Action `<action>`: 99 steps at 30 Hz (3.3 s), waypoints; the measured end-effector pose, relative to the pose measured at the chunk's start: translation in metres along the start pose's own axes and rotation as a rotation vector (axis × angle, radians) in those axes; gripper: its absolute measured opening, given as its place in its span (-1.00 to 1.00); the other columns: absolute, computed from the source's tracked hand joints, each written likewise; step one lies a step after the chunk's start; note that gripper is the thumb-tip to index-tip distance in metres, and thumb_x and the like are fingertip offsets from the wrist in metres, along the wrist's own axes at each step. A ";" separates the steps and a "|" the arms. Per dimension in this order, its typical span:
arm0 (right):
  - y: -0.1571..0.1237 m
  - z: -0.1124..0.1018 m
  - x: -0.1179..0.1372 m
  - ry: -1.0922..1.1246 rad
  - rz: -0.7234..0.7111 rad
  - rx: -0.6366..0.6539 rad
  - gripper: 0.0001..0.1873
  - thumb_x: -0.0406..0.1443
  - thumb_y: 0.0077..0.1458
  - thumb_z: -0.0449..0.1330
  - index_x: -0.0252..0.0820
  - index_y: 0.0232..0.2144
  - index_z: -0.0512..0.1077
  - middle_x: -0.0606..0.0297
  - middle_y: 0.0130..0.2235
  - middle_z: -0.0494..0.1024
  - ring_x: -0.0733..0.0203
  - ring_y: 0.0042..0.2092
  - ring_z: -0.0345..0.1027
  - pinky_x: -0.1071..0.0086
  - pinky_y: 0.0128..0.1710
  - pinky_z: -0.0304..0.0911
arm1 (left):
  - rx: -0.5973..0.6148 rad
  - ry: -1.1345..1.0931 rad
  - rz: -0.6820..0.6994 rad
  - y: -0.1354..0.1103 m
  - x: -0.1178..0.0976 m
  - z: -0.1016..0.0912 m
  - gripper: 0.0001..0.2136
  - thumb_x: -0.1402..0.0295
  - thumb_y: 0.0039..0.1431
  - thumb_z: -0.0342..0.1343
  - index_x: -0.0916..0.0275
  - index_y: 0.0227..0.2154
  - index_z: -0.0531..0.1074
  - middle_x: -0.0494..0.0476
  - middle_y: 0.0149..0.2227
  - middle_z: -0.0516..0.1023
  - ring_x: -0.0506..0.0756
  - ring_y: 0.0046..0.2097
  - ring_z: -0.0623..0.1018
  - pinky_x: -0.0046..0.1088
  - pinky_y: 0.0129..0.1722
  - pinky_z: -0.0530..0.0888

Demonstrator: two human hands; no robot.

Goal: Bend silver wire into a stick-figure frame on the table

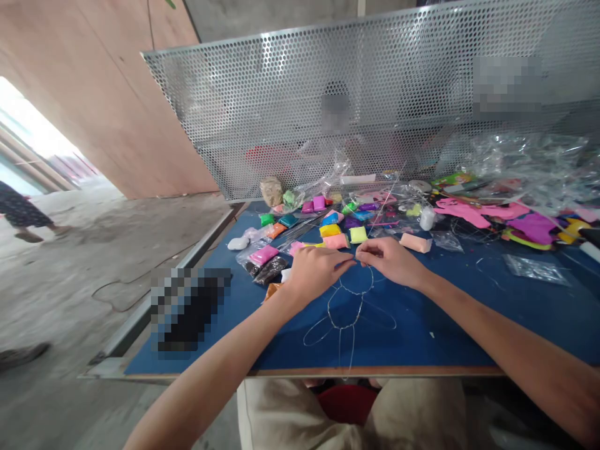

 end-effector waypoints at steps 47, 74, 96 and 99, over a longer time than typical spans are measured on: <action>-0.007 -0.001 0.014 -0.392 -0.180 -0.352 -0.79 -0.16 0.25 0.15 -0.04 -0.29 0.57 0.25 -0.22 0.62 0.00 -0.08 0.37 0.10 -0.03 0.09 | -0.264 0.243 0.169 -0.001 -0.010 -0.005 -0.86 0.39 0.29 0.05 0.16 -0.34 0.50 -0.04 -0.47 0.58 -0.02 -0.42 0.54 -0.37 -0.41 0.17; -0.007 0.005 0.019 -0.556 -0.272 -0.364 -0.75 -0.15 0.30 0.09 -0.04 -0.28 0.54 0.26 -0.26 0.63 0.03 -0.17 0.24 0.03 -0.06 -0.08 | 0.121 -0.321 -0.112 0.007 0.009 0.008 -0.83 0.28 0.31 0.01 0.14 -0.30 0.50 0.00 -0.36 0.60 0.04 -0.35 0.54 -0.43 -0.39 0.32; 0.008 0.003 -0.022 0.218 -0.020 0.019 -0.66 -0.03 0.16 0.17 -0.20 -0.32 0.48 0.30 -0.40 0.50 0.20 -0.32 0.37 0.32 -0.25 0.24 | -0.127 0.291 0.245 0.001 -0.010 0.004 -0.80 0.49 0.31 -0.02 0.14 -0.29 0.49 0.03 -0.42 0.58 0.06 -0.29 0.48 -0.23 -0.09 0.26; 0.009 0.001 -0.023 0.236 -0.001 0.020 -0.64 -0.01 0.12 0.20 -0.20 -0.30 0.49 0.29 -0.39 0.51 0.19 -0.32 0.39 0.32 -0.26 0.27 | -0.128 0.274 0.224 0.001 -0.009 0.004 -0.81 0.49 0.30 -0.01 0.14 -0.23 0.50 0.05 -0.39 0.58 0.06 -0.27 0.50 -0.24 -0.09 0.26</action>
Point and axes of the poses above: each hand's wrist, its own y-axis towards the middle knuckle, its own z-axis out of the palm, x = y × z, the point moved 4 cm from there along y, towards the middle knuckle
